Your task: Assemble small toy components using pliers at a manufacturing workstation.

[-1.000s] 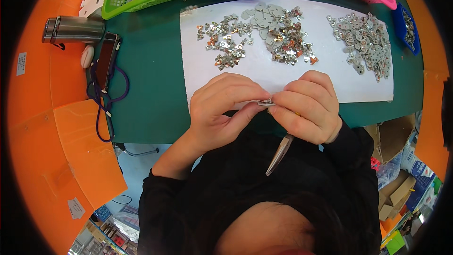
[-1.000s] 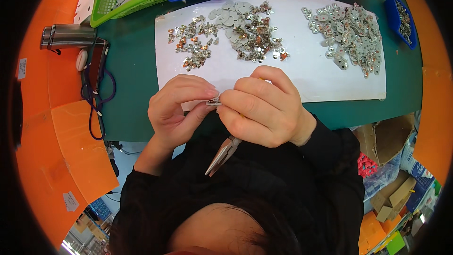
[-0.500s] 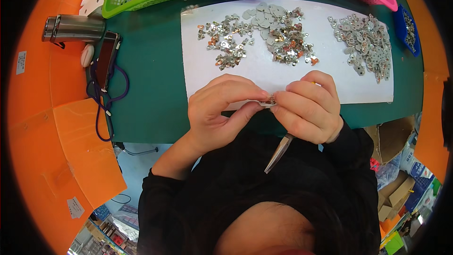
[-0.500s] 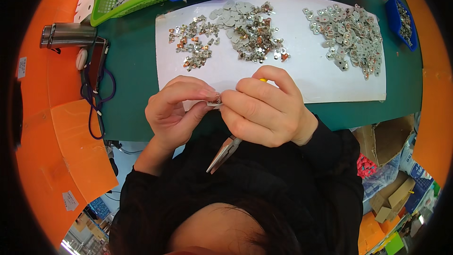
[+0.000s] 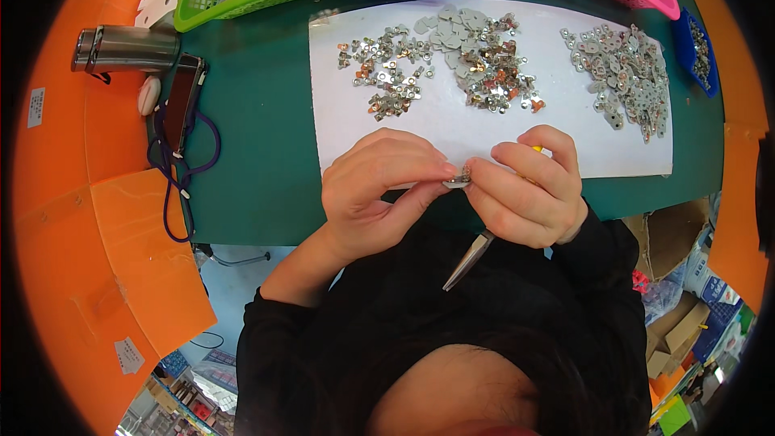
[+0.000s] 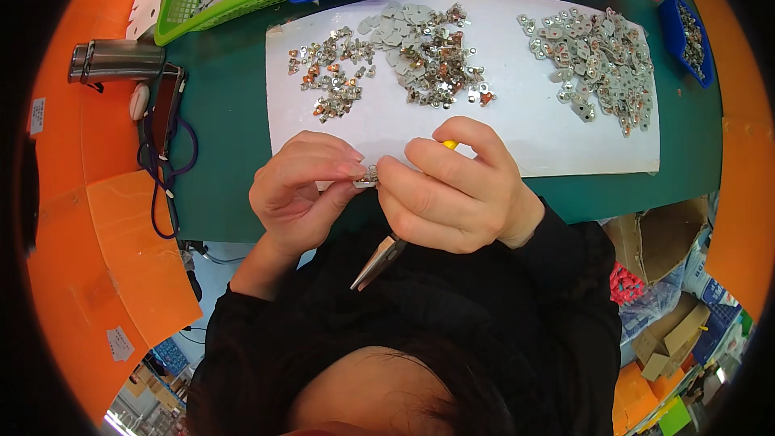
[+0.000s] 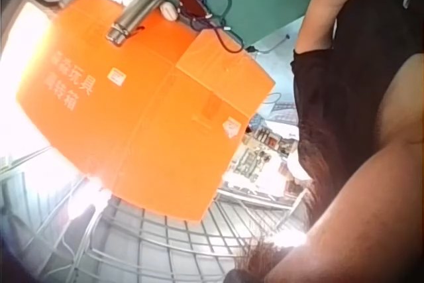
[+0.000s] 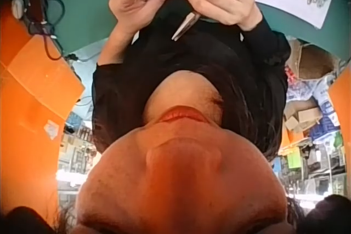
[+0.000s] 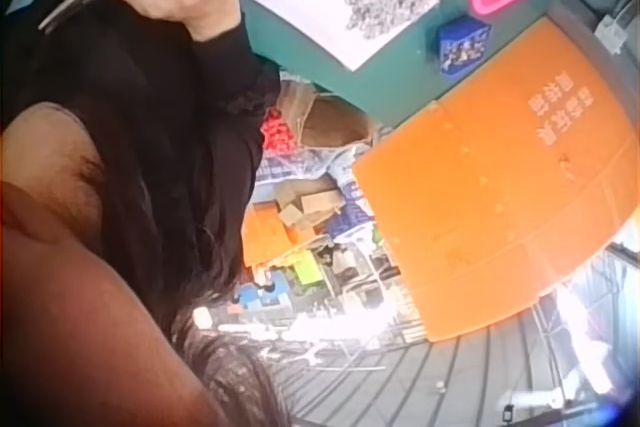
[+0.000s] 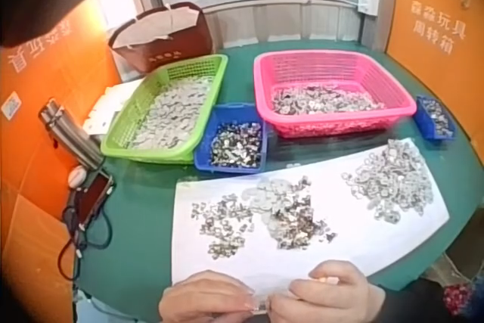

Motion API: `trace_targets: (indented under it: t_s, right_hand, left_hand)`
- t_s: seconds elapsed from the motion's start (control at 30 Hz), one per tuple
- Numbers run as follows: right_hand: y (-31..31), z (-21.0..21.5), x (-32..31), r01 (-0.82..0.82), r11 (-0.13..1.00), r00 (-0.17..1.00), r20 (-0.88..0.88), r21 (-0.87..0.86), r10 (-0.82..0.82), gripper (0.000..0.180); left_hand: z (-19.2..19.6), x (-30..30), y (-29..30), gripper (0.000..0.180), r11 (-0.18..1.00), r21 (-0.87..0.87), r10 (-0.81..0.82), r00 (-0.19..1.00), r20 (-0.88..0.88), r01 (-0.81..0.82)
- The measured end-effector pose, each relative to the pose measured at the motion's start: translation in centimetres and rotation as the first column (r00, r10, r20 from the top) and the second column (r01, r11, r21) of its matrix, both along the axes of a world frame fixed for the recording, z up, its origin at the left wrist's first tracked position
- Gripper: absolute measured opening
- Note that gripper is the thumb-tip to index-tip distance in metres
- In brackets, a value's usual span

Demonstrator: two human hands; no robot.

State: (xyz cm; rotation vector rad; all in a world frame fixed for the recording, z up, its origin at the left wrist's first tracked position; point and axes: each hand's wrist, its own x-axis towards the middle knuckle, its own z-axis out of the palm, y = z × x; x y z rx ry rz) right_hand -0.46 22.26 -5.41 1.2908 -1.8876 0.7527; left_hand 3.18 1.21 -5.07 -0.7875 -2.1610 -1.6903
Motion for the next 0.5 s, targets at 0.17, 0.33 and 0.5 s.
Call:
trace_targets:
  t_s: [0.17, 0.33, 0.5]
  right_hand:
    - [-0.12, 0.08, -0.06, 0.013, 0.999, 1.0, -0.003, -0.04, -0.013, 0.015]
    - [0.21, 0.41, -0.36, -0.025, 1.0, 0.989, 0.143, 0.002, 0.024, 0.025]
    - [0.02, 0.38, -0.46, -0.035, 0.999, 0.992, 0.12, -0.036, 0.039, 0.021]
  left_hand:
    - [0.0, -0.12, -0.15, 0.03, 1.0, -0.006, -0.008, 0.999, -0.036, 0.007]
    - [-0.11, -0.04, 0.18, 0.031, 0.995, 0.073, 0.07, 0.997, -0.023, -0.068]
    - [-0.22, 0.14, 0.36, 0.028, 0.99, 0.083, 0.102, 0.986, 0.129, -0.113]
